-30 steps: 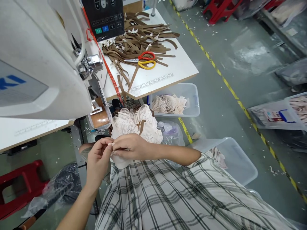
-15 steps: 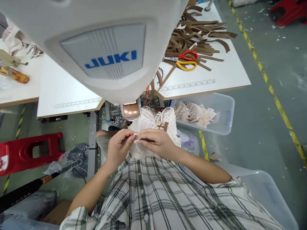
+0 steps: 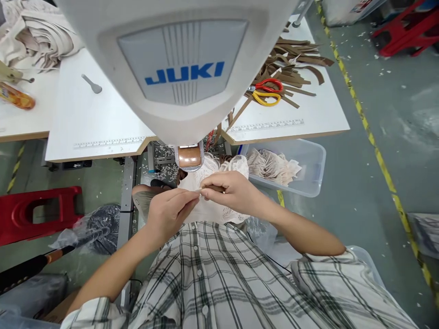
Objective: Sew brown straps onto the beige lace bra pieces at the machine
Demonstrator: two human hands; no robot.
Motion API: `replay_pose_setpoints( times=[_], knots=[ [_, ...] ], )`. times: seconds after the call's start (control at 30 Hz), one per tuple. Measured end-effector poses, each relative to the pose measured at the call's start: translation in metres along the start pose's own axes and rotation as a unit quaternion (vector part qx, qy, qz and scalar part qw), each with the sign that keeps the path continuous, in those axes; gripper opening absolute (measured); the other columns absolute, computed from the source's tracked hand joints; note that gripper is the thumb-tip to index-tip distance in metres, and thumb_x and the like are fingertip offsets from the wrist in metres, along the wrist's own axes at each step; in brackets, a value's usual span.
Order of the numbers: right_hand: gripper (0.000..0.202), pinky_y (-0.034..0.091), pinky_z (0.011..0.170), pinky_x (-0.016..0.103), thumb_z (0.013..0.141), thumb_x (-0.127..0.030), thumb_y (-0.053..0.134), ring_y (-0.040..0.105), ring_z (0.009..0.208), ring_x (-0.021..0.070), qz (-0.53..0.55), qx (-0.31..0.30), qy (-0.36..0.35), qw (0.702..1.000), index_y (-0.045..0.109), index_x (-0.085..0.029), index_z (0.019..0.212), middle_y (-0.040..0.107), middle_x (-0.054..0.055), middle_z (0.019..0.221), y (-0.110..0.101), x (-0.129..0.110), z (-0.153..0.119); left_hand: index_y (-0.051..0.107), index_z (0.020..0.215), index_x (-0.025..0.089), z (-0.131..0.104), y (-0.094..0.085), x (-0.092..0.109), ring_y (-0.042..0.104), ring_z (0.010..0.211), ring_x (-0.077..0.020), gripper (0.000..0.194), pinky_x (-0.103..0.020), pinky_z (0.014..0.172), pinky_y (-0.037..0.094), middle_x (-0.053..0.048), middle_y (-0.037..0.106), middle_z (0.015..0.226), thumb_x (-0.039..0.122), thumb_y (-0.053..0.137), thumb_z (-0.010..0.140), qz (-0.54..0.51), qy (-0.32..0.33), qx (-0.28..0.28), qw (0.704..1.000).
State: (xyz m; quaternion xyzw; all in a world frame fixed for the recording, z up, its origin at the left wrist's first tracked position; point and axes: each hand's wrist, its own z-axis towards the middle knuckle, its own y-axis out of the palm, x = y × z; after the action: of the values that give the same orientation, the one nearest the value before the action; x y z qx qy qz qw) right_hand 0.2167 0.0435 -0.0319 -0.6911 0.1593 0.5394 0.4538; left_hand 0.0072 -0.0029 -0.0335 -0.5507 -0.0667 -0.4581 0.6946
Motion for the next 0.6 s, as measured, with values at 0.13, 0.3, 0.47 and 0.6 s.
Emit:
replay_pose_setpoints(
  times=[0.13,0.3,0.47,0.6],
  knots=[
    [0.019,0.031,0.055,0.022,0.091,-0.025,0.058,0.043,0.056,0.0079,0.027,-0.043,0.034,0.998,0.069,-0.018,0.078,0.048,-0.005,0.057,-0.0048,-0.0016,-0.0007,0.068,0.098,0.018,0.0025,-0.0021,0.0004,0.070,0.070,-0.0099,0.010,-0.018,0.062,0.051,-0.001,0.077,0.086,0.013,0.062,0.091,-0.011,-0.018,-0.014,1.000],
    [0.016,0.035,0.058,0.021,0.091,-0.025,0.059,0.053,0.061,0.0087,0.058,-0.087,0.042,0.994,0.072,-0.018,0.086,0.063,-0.003,0.067,-0.0085,0.0002,-0.0003,0.069,0.094,0.020,0.0052,-0.0014,-0.0022,0.067,0.065,-0.0097,0.007,-0.019,0.057,0.048,0.000,0.076,0.081,0.019,0.062,0.092,-0.030,-0.043,-0.031,0.998],
    [0.013,0.036,0.059,0.021,0.090,-0.026,0.061,0.054,0.063,0.0090,0.054,-0.085,0.051,0.994,0.072,-0.018,0.088,0.065,-0.003,0.069,-0.0088,0.0018,-0.0007,0.067,0.107,0.018,0.0086,-0.0007,-0.0052,0.065,0.065,-0.0112,0.016,-0.021,0.057,0.046,-0.001,0.073,0.080,0.026,0.059,0.095,-0.022,-0.087,-0.081,0.993],
    [0.015,0.032,0.054,0.021,0.089,-0.029,0.063,0.046,0.056,0.0083,0.074,-0.100,0.083,0.989,0.073,-0.018,0.087,0.056,-0.005,0.060,-0.0093,0.0015,-0.0017,0.065,0.092,0.017,0.0089,0.0001,-0.0064,0.060,0.061,-0.0119,0.022,-0.023,0.054,0.041,0.000,0.066,0.071,0.028,0.047,0.100,0.010,-0.070,-0.140,0.988]
  ],
)
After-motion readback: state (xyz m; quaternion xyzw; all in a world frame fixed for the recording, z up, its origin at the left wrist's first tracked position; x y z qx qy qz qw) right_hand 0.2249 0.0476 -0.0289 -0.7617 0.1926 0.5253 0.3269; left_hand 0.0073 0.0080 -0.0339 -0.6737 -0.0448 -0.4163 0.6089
